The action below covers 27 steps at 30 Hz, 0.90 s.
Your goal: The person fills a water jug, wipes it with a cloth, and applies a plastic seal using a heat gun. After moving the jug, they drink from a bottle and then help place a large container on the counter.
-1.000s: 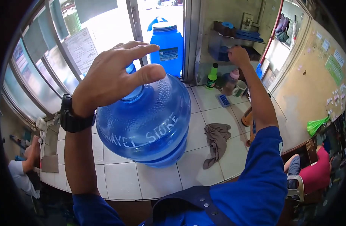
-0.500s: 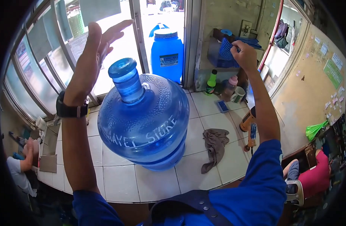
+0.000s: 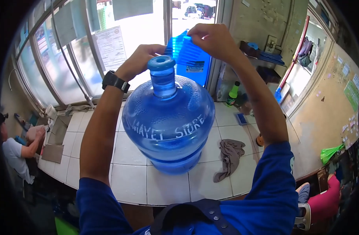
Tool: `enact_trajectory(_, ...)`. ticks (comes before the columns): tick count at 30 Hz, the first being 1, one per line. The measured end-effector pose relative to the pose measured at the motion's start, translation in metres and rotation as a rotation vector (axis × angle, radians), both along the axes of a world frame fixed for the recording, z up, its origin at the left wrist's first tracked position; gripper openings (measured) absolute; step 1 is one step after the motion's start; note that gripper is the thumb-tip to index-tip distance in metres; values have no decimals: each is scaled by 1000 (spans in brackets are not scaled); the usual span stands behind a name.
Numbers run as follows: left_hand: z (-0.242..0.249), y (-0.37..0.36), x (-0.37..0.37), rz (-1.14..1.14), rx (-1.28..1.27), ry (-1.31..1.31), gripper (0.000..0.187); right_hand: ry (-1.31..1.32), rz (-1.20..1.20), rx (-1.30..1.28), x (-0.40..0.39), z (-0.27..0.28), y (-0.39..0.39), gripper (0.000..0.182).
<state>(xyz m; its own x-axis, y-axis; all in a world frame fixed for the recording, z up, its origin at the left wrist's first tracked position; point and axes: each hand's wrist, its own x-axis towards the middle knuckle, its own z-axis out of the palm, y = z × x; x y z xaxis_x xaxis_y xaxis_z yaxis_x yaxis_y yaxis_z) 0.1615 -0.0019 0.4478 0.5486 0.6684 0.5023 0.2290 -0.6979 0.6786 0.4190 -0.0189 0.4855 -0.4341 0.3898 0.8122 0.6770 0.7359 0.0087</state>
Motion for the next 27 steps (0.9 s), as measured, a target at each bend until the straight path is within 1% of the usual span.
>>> enact_trajectory(3,-1,-6,-7,109,-85,-6,27,21,50,52,-29,2,3,18)
enact_trajectory(4,-2,-7,-10,114,-83,-7,27,108,48,40,-36,-3,1,20)
enact_trajectory(6,-7,-10,-16,186,-52,-141,23,280,43,13,-46,-13,-3,24)
enact_trajectory(7,-10,-11,-19,222,-37,-207,21,280,46,11,-47,-16,-2,24)
enact_trajectory(8,-13,-13,-20,225,-38,-205,21,248,60,-205,-47,-20,-1,27)
enact_trajectory(10,-16,-16,-20,208,-105,-323,22,178,85,-634,-48,-26,0,35)
enact_trajectory(11,-16,-17,-19,197,-137,-383,22,180,86,-633,-50,-28,-1,35)
enact_trajectory(14,-15,-18,-19,156,-199,-450,24,520,306,-780,-62,-33,-2,41)
enact_trajectory(16,-14,-21,-19,136,-233,-481,26,502,298,-784,-65,-34,-1,41)
enact_trajectory(19,-11,-26,-20,176,-230,-440,40,462,278,-791,-66,-34,-2,42)
enact_trajectory(20,-12,-26,-20,177,-232,-440,40,444,271,-788,-67,-34,-6,43)
enact_trajectory(23,-15,-28,-19,224,-251,-453,53,404,261,-786,-69,-35,-11,43)
enact_trajectory(24,-14,-29,-21,226,-251,-453,53,399,277,-776,-68,-37,-9,43)
enact_trajectory(27,-11,-39,-23,231,-262,-426,61,392,306,-754,-64,-40,-10,44)
